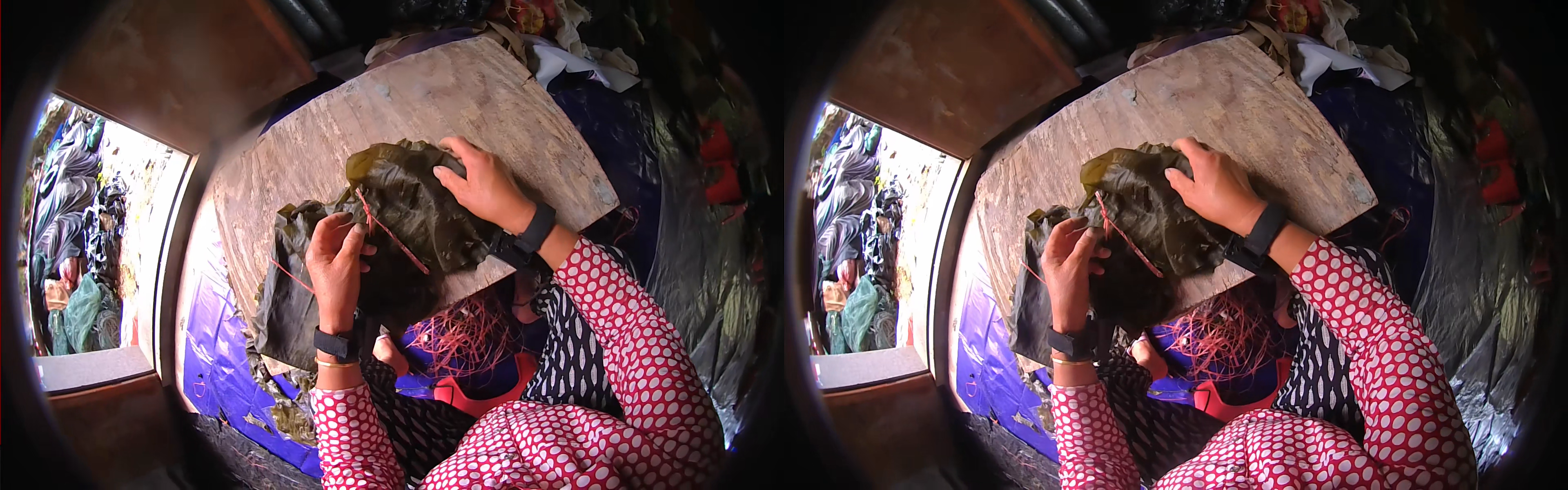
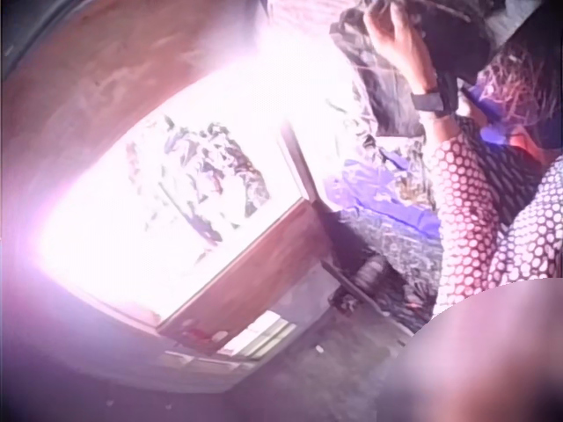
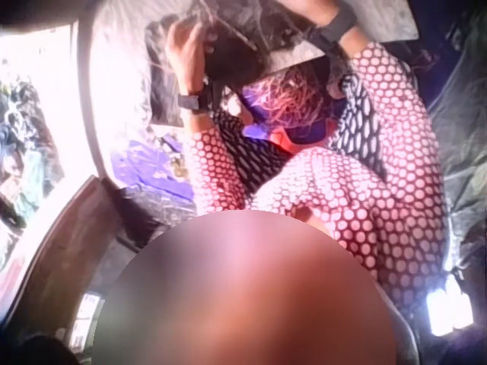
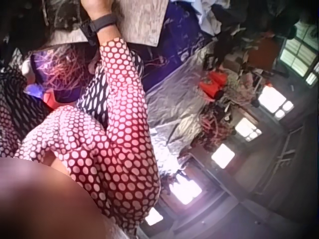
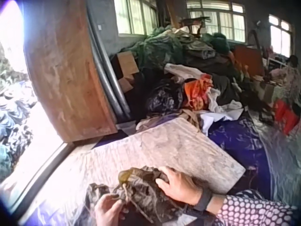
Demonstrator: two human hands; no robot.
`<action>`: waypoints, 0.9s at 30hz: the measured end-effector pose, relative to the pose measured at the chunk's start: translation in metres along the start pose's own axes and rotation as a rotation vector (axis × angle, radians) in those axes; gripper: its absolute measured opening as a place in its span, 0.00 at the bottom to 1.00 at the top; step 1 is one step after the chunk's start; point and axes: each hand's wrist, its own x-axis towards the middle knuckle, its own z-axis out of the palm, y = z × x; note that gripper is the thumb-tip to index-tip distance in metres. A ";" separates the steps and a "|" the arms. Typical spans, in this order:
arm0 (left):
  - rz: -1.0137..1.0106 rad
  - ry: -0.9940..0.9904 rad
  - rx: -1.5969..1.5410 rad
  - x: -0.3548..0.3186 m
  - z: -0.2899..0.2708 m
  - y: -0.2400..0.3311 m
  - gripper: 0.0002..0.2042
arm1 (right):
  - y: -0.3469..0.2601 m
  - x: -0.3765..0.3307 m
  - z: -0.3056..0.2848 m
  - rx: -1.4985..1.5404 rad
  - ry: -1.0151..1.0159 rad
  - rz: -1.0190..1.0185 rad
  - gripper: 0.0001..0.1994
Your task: The recorder is shown wrapping food or materials in large green leaves and securing them with red string.
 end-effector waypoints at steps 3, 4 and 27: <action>-0.002 -0.002 0.027 0.000 0.002 -0.001 0.11 | -0.014 -0.005 -0.002 -0.148 0.053 -0.143 0.17; -0.006 -0.003 0.036 0.000 0.002 -0.001 0.11 | -0.021 -0.005 -0.003 -0.210 0.050 -0.188 0.18; -0.033 0.052 0.170 0.006 0.021 -0.001 0.17 | -0.055 -0.033 0.038 0.538 -0.228 0.092 0.06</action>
